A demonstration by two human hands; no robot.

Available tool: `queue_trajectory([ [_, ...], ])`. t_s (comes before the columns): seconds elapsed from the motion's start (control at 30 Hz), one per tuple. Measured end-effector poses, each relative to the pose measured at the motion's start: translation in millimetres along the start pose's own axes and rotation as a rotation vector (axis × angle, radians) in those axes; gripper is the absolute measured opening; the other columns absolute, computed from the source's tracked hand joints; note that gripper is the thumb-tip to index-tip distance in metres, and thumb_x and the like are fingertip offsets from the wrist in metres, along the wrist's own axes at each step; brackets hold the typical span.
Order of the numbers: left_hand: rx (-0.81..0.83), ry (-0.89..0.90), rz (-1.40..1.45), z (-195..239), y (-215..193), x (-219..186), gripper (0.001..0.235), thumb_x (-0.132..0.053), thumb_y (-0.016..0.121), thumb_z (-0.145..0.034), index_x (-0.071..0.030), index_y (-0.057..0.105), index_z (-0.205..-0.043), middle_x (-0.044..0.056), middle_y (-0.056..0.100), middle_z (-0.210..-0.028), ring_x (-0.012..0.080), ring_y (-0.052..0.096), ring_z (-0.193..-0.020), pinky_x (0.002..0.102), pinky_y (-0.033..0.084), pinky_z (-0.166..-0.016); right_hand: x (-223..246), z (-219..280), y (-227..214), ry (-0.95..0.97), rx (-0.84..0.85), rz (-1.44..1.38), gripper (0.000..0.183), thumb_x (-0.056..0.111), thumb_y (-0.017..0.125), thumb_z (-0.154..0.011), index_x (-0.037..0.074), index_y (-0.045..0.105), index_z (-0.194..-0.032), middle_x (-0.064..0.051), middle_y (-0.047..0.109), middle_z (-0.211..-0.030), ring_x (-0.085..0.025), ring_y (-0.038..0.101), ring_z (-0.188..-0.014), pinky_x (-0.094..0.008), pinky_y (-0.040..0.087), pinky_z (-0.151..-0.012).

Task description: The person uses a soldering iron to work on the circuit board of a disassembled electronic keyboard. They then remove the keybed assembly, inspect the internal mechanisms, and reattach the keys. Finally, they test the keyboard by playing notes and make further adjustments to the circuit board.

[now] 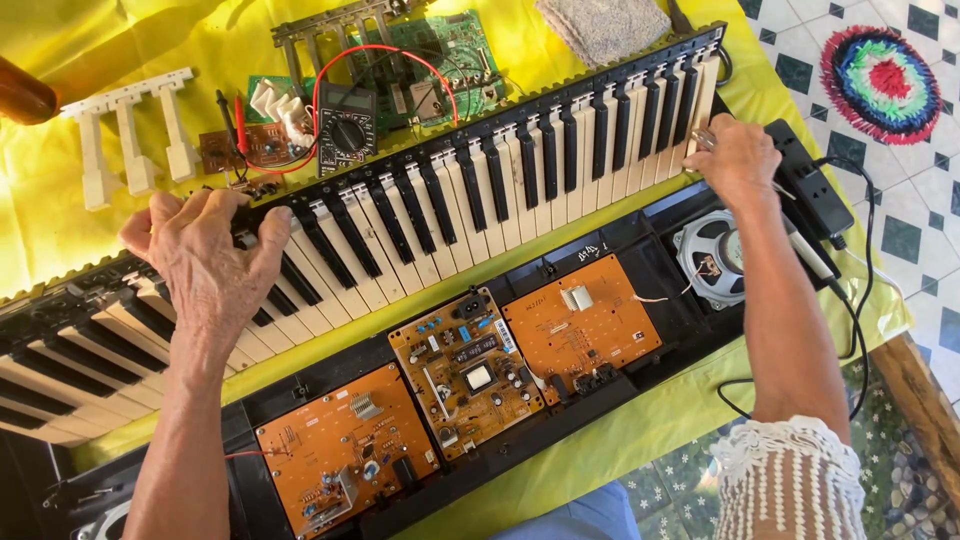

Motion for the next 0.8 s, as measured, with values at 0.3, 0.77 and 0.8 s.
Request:
queue_trajectory([
  [0.3,-0.053,-0.032,-0.123,24,-19,-14,0.056,-0.068,0.058,-0.110,-0.017,0.061,-0.090,0.001,0.057,-0.086,0.0234,0.045,-0.093,0.041,0.025,-0.096,-1,10,-1,-0.144,0.154,-0.574,0.034,0.007,0.082,-0.093,0.006,0.055,-0.114,-0.012,0.059,-0.105,-0.027,0.057,-0.091,-0.043,0.048,-0.083],
  [0.77,-0.190,-0.042,-0.142,61,-73,-48,0.059,-0.071,0.069,-0.095,-0.012,0.071,-0.094,-0.001,0.054,-0.084,0.0264,0.048,-0.093,0.043,0.025,-0.098,-20,49,-53,-0.159,0.058,-0.924,0.034,0.007,0.078,-0.097,0.007,0.051,-0.117,-0.008,0.065,-0.106,-0.019,0.062,-0.088,-0.033,0.054,-0.078],
  [0.8,-0.191,-0.036,-0.139,62,-79,-50,0.059,-0.071,0.069,-0.095,-0.012,0.071,-0.094,-0.001,0.054,-0.084,0.0264,0.048,-0.093,0.043,0.025,-0.098,-19,50,-60,-0.153,0.053,-0.926,0.034,0.007,0.078,-0.097,0.007,0.051,-0.117,-0.008,0.065,-0.106,-0.019,0.062,-0.088,-0.033,0.054,-0.078],
])
Point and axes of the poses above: each hand's wrist, its own z-axis away from the middle knuckle, its own y-axis out of the palm, x = y × z, the point moved 10 cm from there along -z, towards the middle knuckle
